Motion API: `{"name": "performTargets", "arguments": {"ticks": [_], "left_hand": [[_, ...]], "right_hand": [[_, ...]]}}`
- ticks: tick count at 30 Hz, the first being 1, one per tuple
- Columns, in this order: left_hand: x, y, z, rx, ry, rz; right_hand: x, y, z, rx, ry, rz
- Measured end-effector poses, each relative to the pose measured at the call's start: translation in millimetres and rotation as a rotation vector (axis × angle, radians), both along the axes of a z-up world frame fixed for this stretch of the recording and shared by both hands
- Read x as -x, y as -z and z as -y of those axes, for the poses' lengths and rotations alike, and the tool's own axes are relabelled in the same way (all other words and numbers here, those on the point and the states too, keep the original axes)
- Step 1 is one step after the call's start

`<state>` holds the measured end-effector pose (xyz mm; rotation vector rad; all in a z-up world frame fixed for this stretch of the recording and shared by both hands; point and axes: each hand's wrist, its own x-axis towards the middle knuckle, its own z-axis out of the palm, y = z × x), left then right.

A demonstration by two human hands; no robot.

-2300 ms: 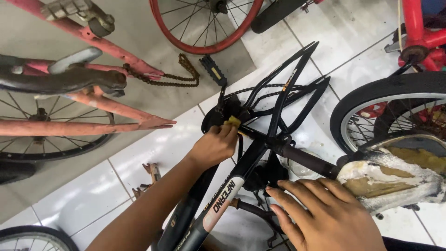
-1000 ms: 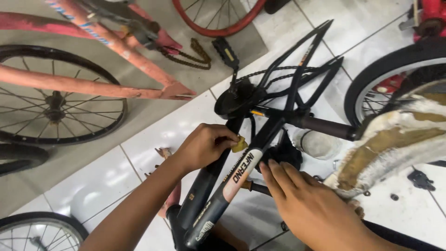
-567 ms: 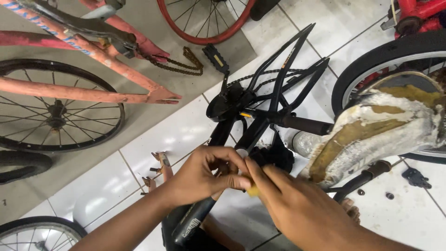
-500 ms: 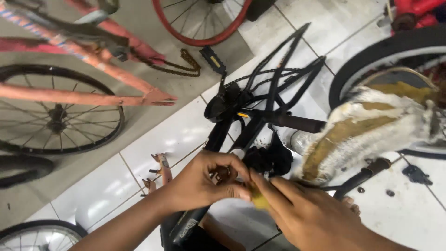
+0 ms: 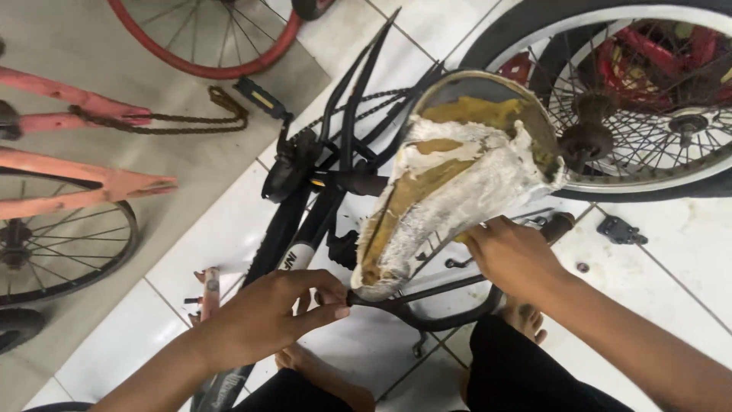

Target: The person cleans the chainring and crankset of a bicycle using a brush and a liquid solution. They then pour a pink liquid from a bottle into a small container and use the brush to clean a detached bicycle handlebar.

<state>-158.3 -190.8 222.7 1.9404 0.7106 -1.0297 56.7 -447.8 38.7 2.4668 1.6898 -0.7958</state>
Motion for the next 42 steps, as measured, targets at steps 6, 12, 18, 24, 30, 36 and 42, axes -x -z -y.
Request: {"name": "performTargets", "arguments": {"ticks": [6,12,18,24,30,36,42], "left_hand": [[8,45,18,-0.025,0.173,-0.165],[-3,65,35,-0.027,0.294,-0.204],[7,69,38,0.026,0.218,-0.122],[20,70,28,0.045,0.202,-0.028],[28,46,16,0.001,0.140,-0.006],[42,19,-1,0.111,-0.051,0.024],[61,29,-8,0.105,-0.114,0.224]], "right_hand": [[5,52,-12,-0.030,0.017,-0.026],[20,41,-32,0.036,0.023,-0.110],[40,29,-43,0.109,0.026,-0.187],[76,13,-58,0.187,0.023,-0.265],[83,-3,-101,0.254,-0.008,-0.331],[86,-19,-97,0.325,-0.051,-0.384],[92,-38,-73,0.404,-0.056,-0.425]]}}
